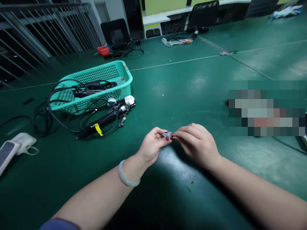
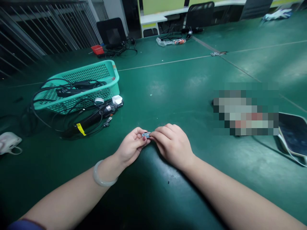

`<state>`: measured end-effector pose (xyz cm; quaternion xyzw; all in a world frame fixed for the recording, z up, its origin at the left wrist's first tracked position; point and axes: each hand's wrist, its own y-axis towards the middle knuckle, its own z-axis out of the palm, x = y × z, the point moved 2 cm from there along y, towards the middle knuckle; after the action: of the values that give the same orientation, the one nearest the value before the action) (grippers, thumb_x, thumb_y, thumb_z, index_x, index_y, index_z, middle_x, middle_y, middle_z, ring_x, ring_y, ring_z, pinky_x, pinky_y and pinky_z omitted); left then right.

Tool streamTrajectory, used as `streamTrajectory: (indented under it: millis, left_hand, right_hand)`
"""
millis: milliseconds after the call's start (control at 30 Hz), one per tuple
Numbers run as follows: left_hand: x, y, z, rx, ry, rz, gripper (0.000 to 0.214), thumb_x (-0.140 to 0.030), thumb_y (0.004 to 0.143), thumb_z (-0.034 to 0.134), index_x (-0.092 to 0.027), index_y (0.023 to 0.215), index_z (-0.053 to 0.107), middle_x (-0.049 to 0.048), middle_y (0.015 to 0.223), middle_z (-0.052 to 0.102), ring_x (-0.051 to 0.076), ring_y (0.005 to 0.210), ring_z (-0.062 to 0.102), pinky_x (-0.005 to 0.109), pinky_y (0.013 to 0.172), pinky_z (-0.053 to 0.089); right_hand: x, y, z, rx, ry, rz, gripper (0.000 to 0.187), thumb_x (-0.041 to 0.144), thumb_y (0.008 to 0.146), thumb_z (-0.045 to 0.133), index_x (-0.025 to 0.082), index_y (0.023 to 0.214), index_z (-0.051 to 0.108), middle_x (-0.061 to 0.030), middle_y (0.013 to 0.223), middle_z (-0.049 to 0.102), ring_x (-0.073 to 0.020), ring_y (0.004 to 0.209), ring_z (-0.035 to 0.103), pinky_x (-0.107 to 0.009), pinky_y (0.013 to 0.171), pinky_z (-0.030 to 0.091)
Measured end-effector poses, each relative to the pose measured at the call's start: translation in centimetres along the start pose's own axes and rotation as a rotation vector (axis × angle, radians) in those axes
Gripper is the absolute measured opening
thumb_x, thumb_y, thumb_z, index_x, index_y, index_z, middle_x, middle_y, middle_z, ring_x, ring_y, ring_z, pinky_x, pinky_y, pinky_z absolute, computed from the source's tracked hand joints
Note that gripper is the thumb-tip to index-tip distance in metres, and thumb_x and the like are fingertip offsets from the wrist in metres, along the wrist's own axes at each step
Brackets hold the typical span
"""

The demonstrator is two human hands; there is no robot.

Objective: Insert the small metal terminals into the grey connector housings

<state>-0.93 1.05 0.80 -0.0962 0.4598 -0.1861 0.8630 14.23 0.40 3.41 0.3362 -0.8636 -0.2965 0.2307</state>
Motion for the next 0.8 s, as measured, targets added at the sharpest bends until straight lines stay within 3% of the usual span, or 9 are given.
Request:
streamTrajectory:
  millis: [200, 367, 800]
  left_hand:
    - [0.27, 0.01, 0.00, 0.022, 0.070, 0.039, 0.041, -0.022, 0.055, 0.084, -0.013, 0.080, 0.053, -0.0016, 0.072, 0.065, 0.006, 0.069, 0.061, 0.024, 0.076, 0.046]
    - [0.39, 0.15, -0.14, 0.011, 0.069, 0.046, 0.042, -0.021, 0.053, 0.085, -0.014, 0.080, 0.053, -0.0022, 0.072, 0.065, 0.006, 0.070, 0.061, 0.023, 0.076, 0.046]
    - [0.43, 0.14, -0.25, -0.014, 0.061, 0.072, 0.038, -0.018, 0.056, 0.083, -0.014, 0.080, 0.053, -0.0020, 0.074, 0.064, 0.007, 0.071, 0.060, 0.025, 0.078, 0.044]
  right_hand:
    - [-0.10, 0.15, -0.23, -0.042, 0.154, 0.127, 0.007, 0.013, 0.084, 0.057, 0.016, 0.086, 0.063, -0.0061, 0.082, 0.067, -0.0154, 0.078, 0.060, -0.029, 0.071, 0.048]
    - [-0.20, 0.07, -0.11, 0.024, 0.104, 0.074, 0.010, 0.016, 0.085, 0.056, 0.018, 0.087, 0.065, -0.0056, 0.084, 0.069, -0.0157, 0.072, 0.057, -0.031, 0.067, 0.046]
    - [-0.19, 0.04, -0.16, 0.052, 0.047, 0.009, 0.012, 0.019, 0.086, 0.056, 0.017, 0.088, 0.067, -0.0065, 0.083, 0.070, -0.0157, 0.070, 0.056, -0.031, 0.065, 0.044]
